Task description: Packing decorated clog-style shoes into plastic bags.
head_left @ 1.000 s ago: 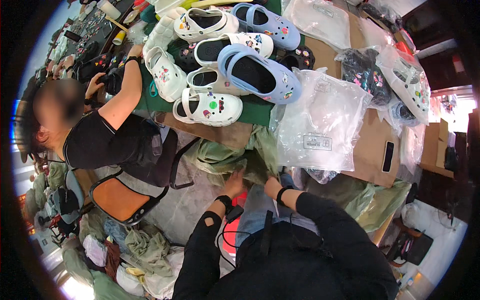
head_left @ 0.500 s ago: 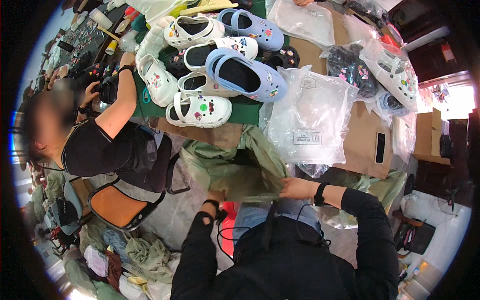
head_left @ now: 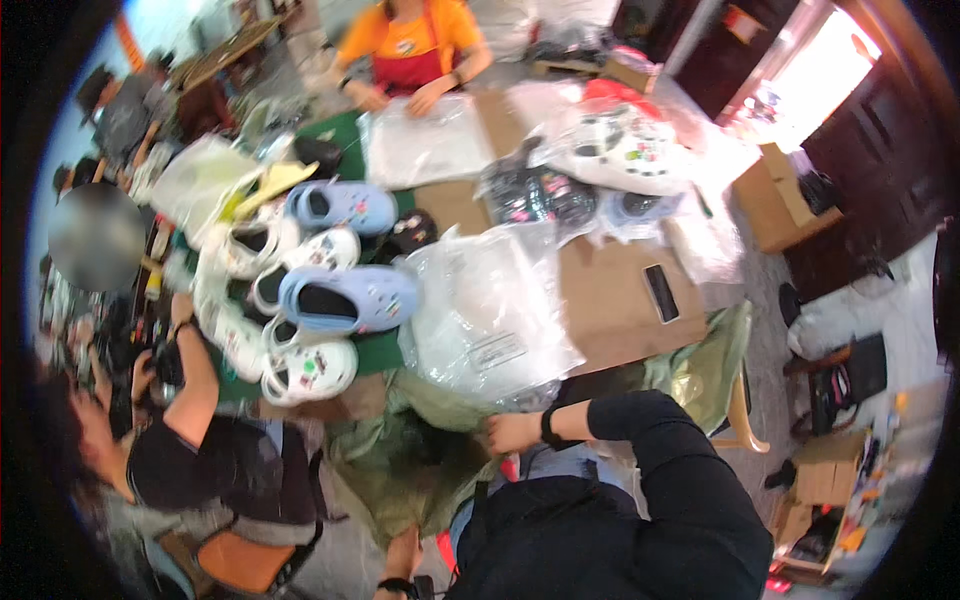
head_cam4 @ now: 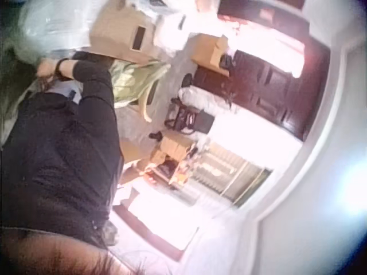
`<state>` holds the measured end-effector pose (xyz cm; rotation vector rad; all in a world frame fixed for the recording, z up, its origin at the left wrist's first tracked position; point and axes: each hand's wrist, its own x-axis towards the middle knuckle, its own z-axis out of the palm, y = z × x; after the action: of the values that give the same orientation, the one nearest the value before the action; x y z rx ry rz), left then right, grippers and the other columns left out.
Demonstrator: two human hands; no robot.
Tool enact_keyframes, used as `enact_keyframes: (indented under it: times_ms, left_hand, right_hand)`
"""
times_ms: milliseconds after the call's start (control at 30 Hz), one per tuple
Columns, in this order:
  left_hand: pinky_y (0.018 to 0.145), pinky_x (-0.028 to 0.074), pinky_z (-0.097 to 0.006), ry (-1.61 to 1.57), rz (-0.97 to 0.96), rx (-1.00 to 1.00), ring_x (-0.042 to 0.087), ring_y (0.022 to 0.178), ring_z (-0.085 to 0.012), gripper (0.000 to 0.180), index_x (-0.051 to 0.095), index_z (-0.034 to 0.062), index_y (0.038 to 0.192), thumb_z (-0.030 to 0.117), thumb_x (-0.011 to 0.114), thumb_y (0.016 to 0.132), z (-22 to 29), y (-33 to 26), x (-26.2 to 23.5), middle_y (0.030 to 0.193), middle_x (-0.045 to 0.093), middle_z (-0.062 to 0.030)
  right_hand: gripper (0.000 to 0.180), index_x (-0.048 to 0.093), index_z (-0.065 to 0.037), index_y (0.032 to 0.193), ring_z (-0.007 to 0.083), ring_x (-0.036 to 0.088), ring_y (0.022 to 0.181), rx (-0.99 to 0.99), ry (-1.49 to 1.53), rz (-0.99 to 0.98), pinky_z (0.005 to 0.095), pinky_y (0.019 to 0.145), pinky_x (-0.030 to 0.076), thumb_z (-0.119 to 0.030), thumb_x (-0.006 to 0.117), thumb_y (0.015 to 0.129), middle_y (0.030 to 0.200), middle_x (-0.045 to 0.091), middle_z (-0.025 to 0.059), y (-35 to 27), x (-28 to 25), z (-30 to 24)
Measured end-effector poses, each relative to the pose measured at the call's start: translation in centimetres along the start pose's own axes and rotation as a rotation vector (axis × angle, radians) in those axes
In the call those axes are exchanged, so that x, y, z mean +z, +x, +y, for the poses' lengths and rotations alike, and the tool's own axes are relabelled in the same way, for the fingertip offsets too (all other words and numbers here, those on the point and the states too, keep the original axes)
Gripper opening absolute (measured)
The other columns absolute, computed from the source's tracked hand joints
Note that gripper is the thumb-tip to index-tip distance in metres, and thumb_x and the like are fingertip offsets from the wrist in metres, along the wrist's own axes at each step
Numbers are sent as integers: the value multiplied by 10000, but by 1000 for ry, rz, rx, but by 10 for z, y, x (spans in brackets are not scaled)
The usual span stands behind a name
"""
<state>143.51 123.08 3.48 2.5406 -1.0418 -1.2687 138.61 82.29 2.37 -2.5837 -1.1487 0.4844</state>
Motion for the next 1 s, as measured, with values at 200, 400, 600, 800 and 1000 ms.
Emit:
enact_keyframes:
  times_ms: [200,400,600,800,1000]
  left_hand:
    - [627,465,-461,-46,335,9,589,711,-380,322,509,84,1023,231,575,745,40,36,26,704,602,-184]
    - [547,444,-440,119,265,-65,570,611,-334,271,595,76,938,292,568,778,110,34,15,644,589,-142]
    - [582,460,-466,255,172,-279,616,642,-333,524,655,105,869,542,369,836,176,17,5,673,629,-139]
    - [572,499,-416,146,462,-745,621,659,-311,466,468,67,1223,237,505,790,206,-7,25,796,628,-154]
    - [591,518,-399,154,806,-853,614,708,-360,846,59,174,1415,49,539,729,208,-19,27,1149,461,-253]
  right_hand:
    - [415,504,-78,1059,264,472,987,408,-80,635,410,883,352,-298,613,725,1005,512,98,-64,-120,45]
    - [530,423,-177,1281,344,314,1247,1290,-597,800,601,984,192,-230,554,770,1329,379,168,-227,-215,186]
    - [518,410,-372,1283,455,282,1231,1624,-588,430,679,907,239,-235,530,798,1423,235,157,-323,-238,286]
    - [204,612,-136,958,455,561,867,1562,-990,291,516,555,485,-196,489,807,1001,516,247,-328,-226,318]
    - [254,585,-38,917,354,582,736,1205,-724,787,464,657,454,-260,536,804,804,604,174,-405,-275,315]
